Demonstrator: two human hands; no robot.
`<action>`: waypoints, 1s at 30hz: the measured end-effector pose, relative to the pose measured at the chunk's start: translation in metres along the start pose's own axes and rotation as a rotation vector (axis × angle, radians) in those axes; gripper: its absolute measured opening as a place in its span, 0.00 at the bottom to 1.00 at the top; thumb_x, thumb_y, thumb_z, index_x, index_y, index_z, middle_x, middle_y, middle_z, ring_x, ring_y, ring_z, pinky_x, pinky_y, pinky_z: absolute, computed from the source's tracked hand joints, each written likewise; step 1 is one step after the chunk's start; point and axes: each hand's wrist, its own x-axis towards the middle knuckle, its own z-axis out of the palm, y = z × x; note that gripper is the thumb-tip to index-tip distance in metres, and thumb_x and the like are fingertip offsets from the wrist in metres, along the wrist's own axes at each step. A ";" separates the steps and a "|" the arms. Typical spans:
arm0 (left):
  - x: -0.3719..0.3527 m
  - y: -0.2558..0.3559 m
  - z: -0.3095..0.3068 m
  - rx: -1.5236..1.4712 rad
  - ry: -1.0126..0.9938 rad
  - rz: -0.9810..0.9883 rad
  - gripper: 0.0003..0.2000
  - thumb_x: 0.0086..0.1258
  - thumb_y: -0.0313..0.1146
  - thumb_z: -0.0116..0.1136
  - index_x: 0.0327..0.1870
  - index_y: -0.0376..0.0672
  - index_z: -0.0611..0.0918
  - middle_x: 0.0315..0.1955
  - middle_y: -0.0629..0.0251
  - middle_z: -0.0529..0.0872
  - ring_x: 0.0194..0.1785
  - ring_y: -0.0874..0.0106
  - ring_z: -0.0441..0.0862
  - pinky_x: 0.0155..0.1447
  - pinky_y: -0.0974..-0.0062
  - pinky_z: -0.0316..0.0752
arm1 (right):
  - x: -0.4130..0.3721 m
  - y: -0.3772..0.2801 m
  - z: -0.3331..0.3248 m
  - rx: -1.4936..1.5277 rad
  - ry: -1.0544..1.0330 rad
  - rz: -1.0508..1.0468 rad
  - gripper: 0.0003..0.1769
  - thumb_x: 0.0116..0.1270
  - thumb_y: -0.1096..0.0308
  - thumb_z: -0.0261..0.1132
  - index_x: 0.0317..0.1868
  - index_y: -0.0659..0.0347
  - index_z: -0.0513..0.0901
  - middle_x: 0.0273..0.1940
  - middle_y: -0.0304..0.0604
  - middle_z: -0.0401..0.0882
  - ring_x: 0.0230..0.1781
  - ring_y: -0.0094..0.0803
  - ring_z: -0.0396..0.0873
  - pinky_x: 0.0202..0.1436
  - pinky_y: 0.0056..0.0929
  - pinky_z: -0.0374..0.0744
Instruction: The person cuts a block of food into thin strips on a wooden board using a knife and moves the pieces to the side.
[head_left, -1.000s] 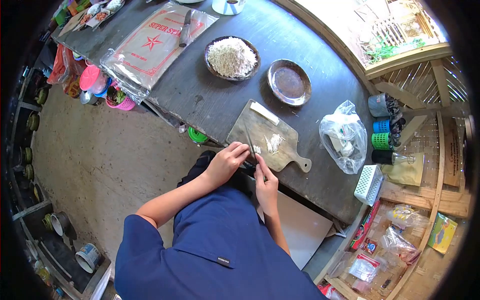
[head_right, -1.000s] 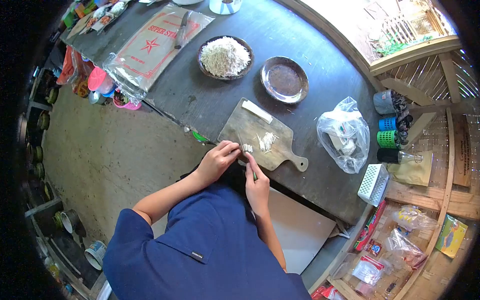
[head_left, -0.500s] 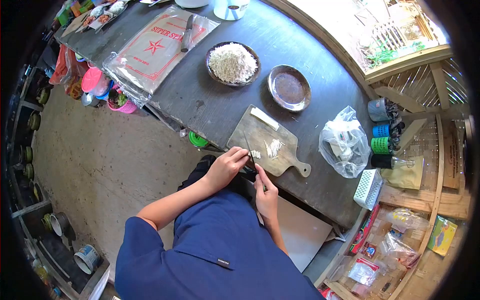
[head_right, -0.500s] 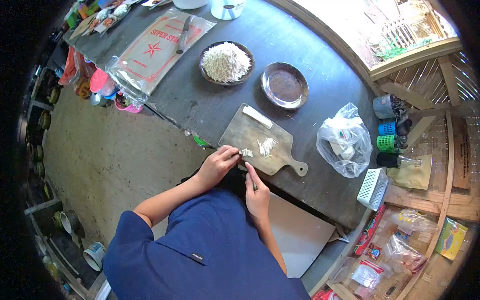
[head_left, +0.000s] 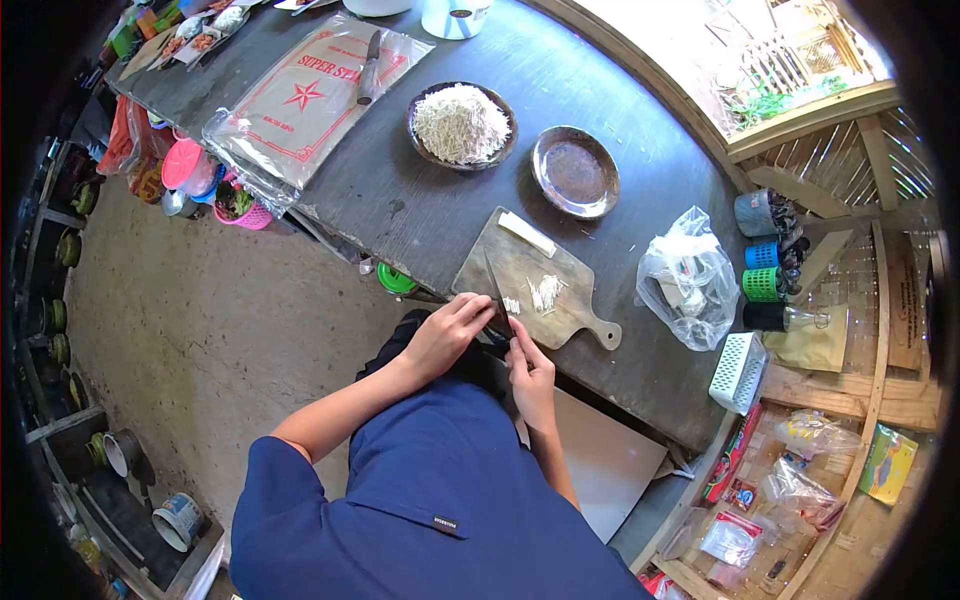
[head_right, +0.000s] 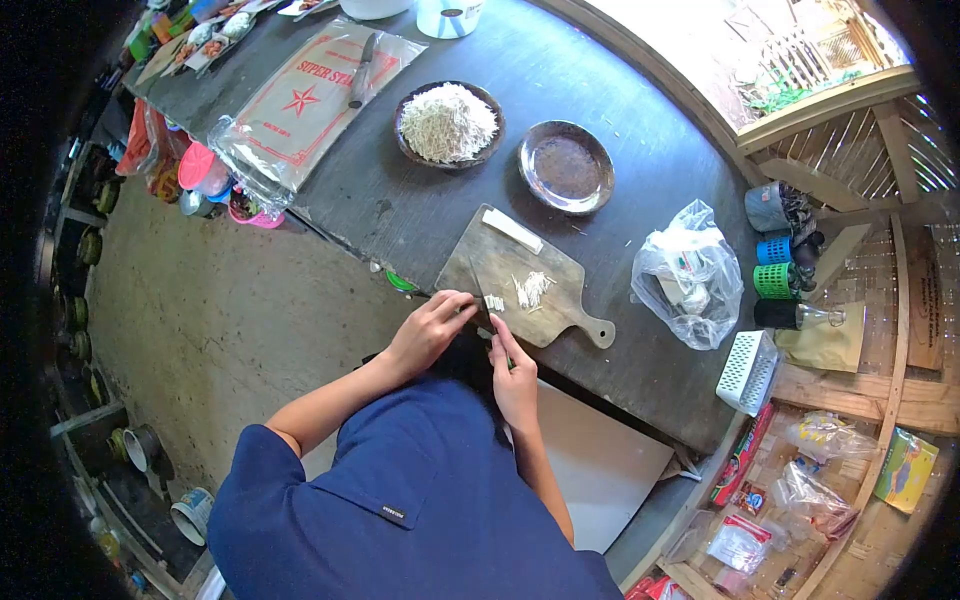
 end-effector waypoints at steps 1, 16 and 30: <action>0.000 0.000 0.000 -0.001 -0.003 0.003 0.19 0.67 0.24 0.67 0.60 0.32 0.87 0.59 0.56 0.84 0.66 0.57 0.83 0.70 0.61 0.82 | -0.001 0.001 -0.005 0.003 0.003 0.001 0.22 0.89 0.65 0.62 0.79 0.52 0.83 0.38 0.30 0.80 0.33 0.17 0.71 0.40 0.22 0.76; 0.015 -0.003 -0.002 -0.020 0.006 -0.015 0.17 0.68 0.24 0.69 0.58 0.35 0.88 0.56 0.61 0.86 0.61 0.60 0.85 0.66 0.63 0.84 | -0.003 0.004 -0.022 0.150 0.021 0.086 0.23 0.89 0.67 0.62 0.80 0.52 0.82 0.32 0.24 0.68 0.30 0.13 0.62 0.33 0.18 0.64; 0.033 0.010 0.018 -0.001 -0.031 0.068 0.14 0.71 0.28 0.69 0.55 0.35 0.87 0.54 0.59 0.84 0.61 0.60 0.84 0.65 0.64 0.83 | -0.024 0.002 -0.022 -0.144 0.176 0.007 0.21 0.88 0.64 0.62 0.76 0.48 0.85 0.37 0.41 0.85 0.35 0.19 0.73 0.45 0.25 0.79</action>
